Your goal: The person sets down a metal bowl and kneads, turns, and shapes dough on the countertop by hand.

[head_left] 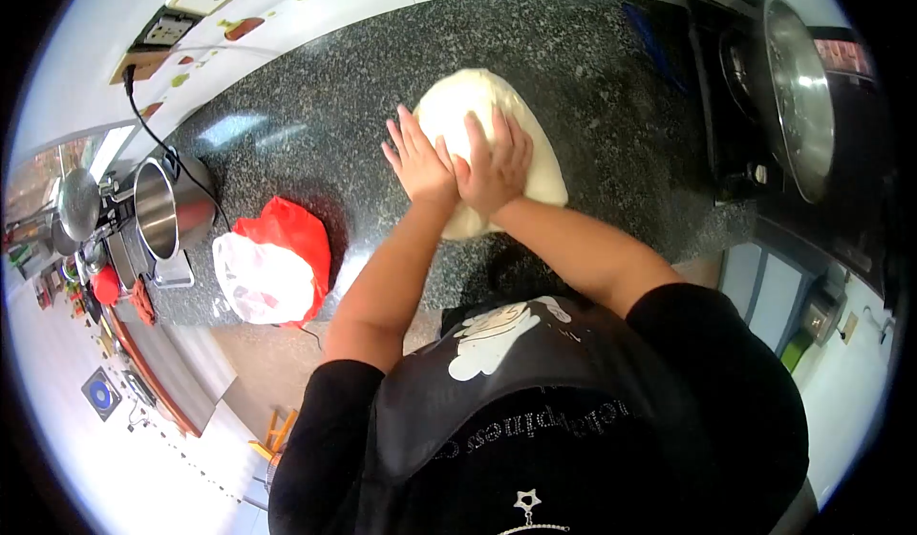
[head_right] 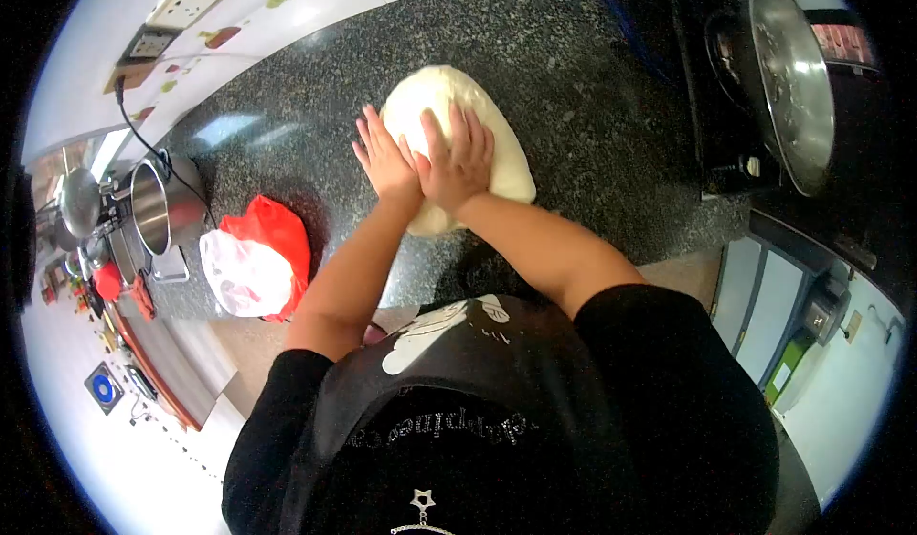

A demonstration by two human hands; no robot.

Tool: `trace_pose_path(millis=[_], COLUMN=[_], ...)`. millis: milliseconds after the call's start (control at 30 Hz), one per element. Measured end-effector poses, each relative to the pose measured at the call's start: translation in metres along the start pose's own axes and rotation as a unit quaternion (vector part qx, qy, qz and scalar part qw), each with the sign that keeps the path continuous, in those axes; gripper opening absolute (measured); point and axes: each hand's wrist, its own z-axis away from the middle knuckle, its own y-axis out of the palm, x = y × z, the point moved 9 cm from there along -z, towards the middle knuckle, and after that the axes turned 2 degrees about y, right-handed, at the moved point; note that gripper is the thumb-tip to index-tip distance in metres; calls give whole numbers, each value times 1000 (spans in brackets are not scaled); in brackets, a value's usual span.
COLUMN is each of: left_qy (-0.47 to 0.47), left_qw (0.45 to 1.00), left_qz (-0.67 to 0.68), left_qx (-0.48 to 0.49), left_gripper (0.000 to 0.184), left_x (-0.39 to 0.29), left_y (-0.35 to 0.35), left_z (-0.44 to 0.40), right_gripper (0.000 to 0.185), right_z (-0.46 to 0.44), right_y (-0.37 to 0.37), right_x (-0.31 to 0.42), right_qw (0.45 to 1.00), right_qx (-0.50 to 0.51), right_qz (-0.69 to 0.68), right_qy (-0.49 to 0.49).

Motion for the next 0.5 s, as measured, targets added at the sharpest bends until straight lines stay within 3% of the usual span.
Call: trace_pose_path(millis=[100,133,200,233,267,333,400,467,500], left_qy=[-25,-86,-188,-100,-65,-53,6,14,17], left_qw=[980,926,720,806,892,963,993,995,981], left_qz=[195,361,650,565,438,265,117,100,193], left_qx=[23,70,156,148,94,24,-31,-6,27], left_gripper=[75,75,75,73,68,63,61,64,65], left_x=[5,14,28,57,81,98,67,37,24], left_y=[1,1,-4,-22,-28,-22,-10,23,31], left_z=[-6,-1,6,5,-5,-32,-62,-82,-77], right_gripper=[58,57,56,50,47,49,55,57,56], right_z=[-20,-24,-38,-54,-88,-132,-154,-116,-100], right_y=[-9,-8,-14,-23,-65,-36,66,108,107], right_x=[-1,-10,-37,-52,-45,-50,-55,-57,-65], right_qw=[999,990,943,906,978,985,929,928,832], right_qx=[34,95,212,243,125,112,247,365,498], right_qz=[3,-68,-207,-264,-102,-106,-274,-73,-171], right_qy=[29,72,151,223,136,75,25,33,176])
